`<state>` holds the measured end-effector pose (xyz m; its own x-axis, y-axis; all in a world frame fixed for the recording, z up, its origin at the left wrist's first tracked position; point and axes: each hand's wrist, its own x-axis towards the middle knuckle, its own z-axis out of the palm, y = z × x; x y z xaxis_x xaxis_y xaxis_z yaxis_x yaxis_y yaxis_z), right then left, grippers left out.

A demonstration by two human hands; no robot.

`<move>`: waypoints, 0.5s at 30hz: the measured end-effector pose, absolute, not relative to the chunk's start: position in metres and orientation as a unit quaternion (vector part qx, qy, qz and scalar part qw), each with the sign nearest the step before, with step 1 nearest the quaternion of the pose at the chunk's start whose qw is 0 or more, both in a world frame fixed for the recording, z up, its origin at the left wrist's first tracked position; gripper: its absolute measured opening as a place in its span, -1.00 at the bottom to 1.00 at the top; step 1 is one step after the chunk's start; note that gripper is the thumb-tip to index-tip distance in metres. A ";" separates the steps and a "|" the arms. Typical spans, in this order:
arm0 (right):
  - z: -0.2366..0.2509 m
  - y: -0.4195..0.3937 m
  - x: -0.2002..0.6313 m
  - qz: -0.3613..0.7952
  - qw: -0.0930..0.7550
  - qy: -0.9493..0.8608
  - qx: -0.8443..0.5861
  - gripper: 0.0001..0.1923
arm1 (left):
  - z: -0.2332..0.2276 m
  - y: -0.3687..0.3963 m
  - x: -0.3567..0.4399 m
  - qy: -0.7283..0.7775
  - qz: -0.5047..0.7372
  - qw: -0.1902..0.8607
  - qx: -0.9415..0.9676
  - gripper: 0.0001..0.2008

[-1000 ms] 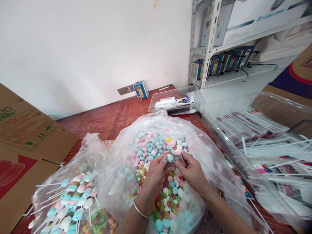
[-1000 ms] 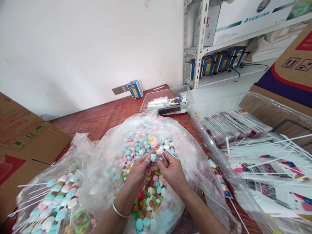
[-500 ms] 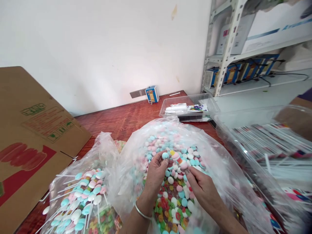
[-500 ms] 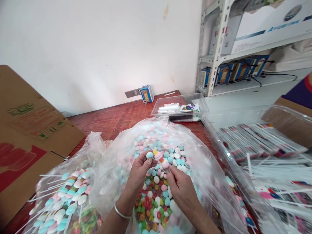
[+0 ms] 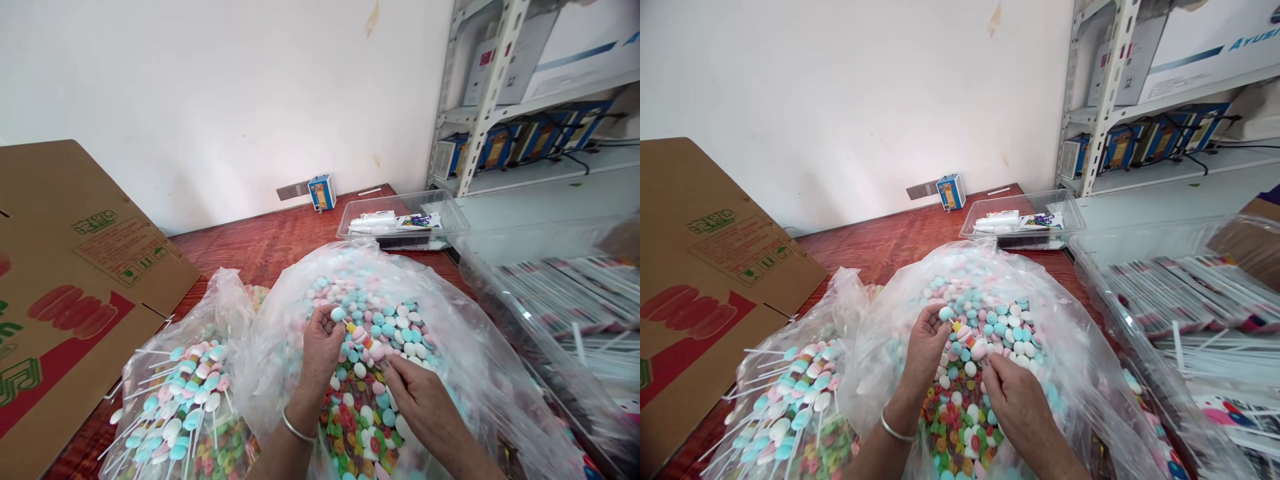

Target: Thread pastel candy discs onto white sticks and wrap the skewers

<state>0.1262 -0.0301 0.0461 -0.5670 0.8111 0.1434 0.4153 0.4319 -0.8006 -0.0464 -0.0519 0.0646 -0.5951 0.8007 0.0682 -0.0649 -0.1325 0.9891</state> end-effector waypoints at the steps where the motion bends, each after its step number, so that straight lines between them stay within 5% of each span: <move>1: 0.046 -0.030 0.126 0.374 0.264 -0.802 -0.384 -0.62 | 0.063 -0.052 -0.046 0.577 0.679 0.315 0.325 -0.77; 15: 0.048 -0.035 0.119 0.430 0.258 -0.771 -0.393 -0.64 | 0.040 -0.052 -0.047 0.625 0.633 0.275 0.365 -0.77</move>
<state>0.1186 -0.0348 0.0482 -0.5584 0.8274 0.0594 0.3842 0.3215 -0.8655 -0.0469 -0.0522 0.0403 -0.5825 0.8041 0.1190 0.1091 -0.0677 0.9917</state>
